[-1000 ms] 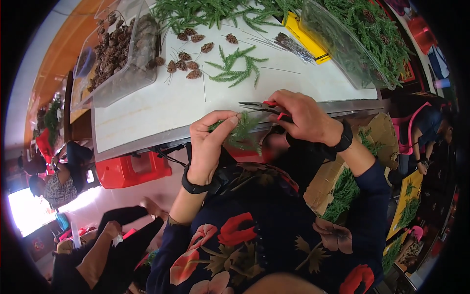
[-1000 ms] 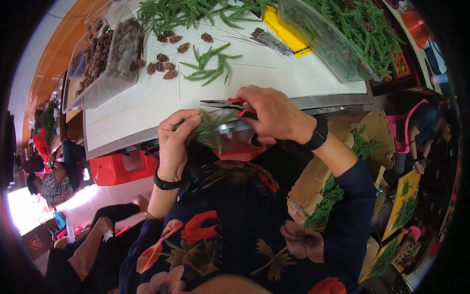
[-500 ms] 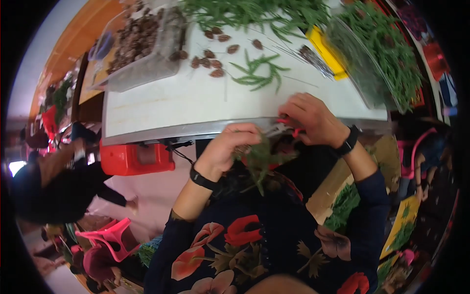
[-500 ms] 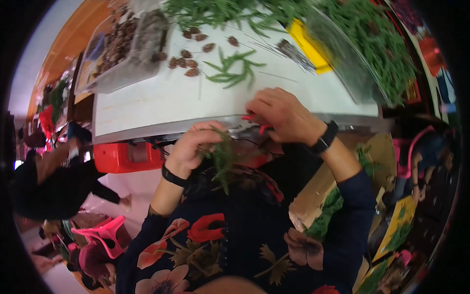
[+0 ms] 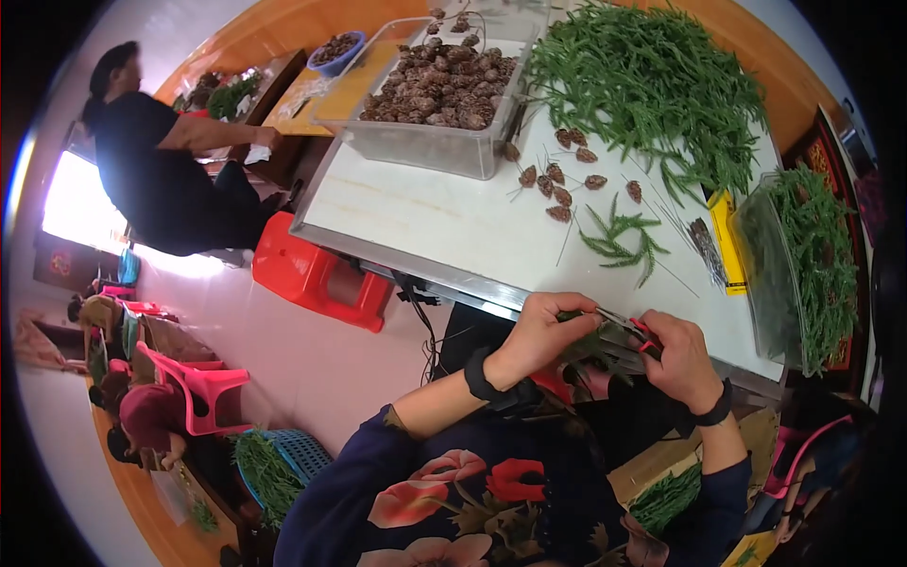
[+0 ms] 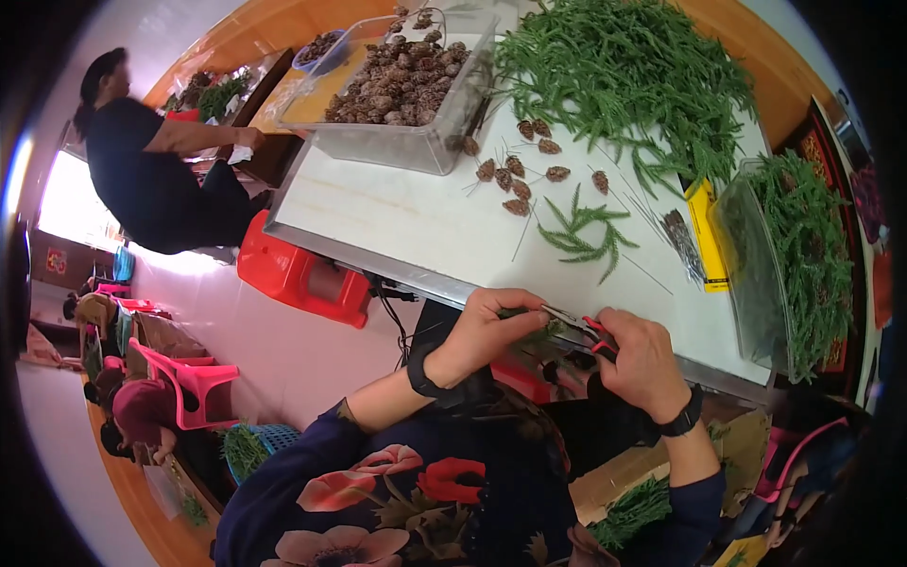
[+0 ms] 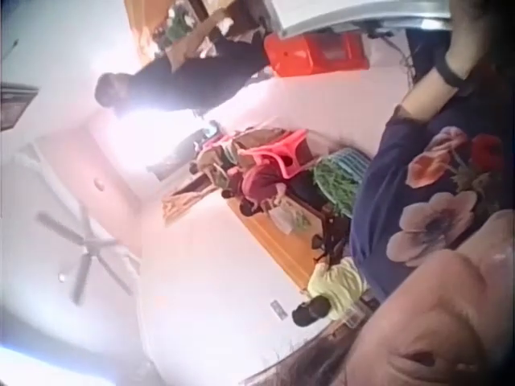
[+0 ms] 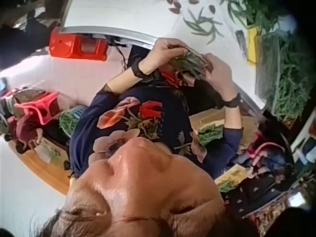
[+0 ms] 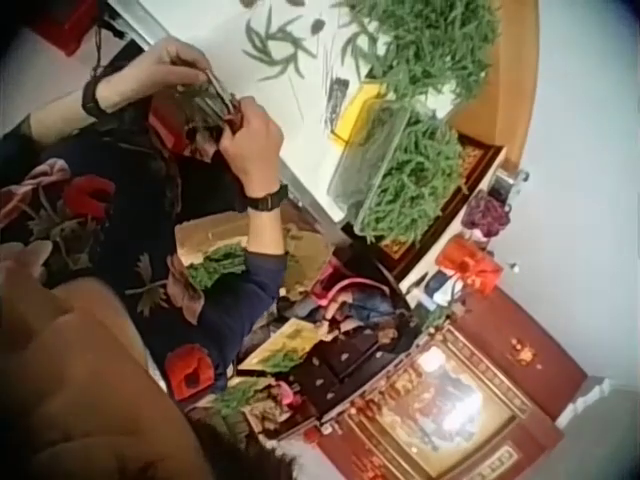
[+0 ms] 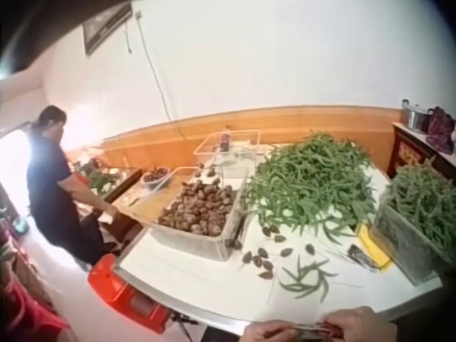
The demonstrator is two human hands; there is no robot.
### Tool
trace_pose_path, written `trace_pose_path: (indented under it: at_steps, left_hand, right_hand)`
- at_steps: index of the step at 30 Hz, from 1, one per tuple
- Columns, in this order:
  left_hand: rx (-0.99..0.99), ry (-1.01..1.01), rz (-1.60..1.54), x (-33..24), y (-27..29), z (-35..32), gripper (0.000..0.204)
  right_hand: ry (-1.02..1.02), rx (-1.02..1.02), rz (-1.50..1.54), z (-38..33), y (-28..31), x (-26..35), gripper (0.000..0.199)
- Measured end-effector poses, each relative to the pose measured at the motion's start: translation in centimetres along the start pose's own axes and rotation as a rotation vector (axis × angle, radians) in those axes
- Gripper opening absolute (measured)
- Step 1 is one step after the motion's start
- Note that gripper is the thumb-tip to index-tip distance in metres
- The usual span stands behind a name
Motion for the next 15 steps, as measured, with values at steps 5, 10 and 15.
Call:
trace_pose_path:
  at_steps: [5,10,15]
  left_hand:
    - [-0.173,-0.323,0.479,-1.3,-0.1,-0.4,0.009]
    - [-0.296,-0.541,0.766,-2.3,-0.7,-1.1,0.009]
    - [-0.161,-0.184,0.46,-1.1,-0.7,-1.0,0.009]
  right_hand:
    - [-0.204,0.135,0.115,0.4,0.1,0.6,0.019]
    - [-0.292,0.17,0.217,0.3,-0.1,0.6,0.021]
    - [-0.284,0.131,0.148,-0.2,0.4,1.0,0.021]
Point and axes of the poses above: each hand's wrist, its own z-axis towards the middle knuckle, its own y-axis out of the back of the hand, x = y × z, the point moved 4 cm from there along z, towards the middle knuckle, and after that the axes turned 1 degree about -x, right-handed, at the moved point
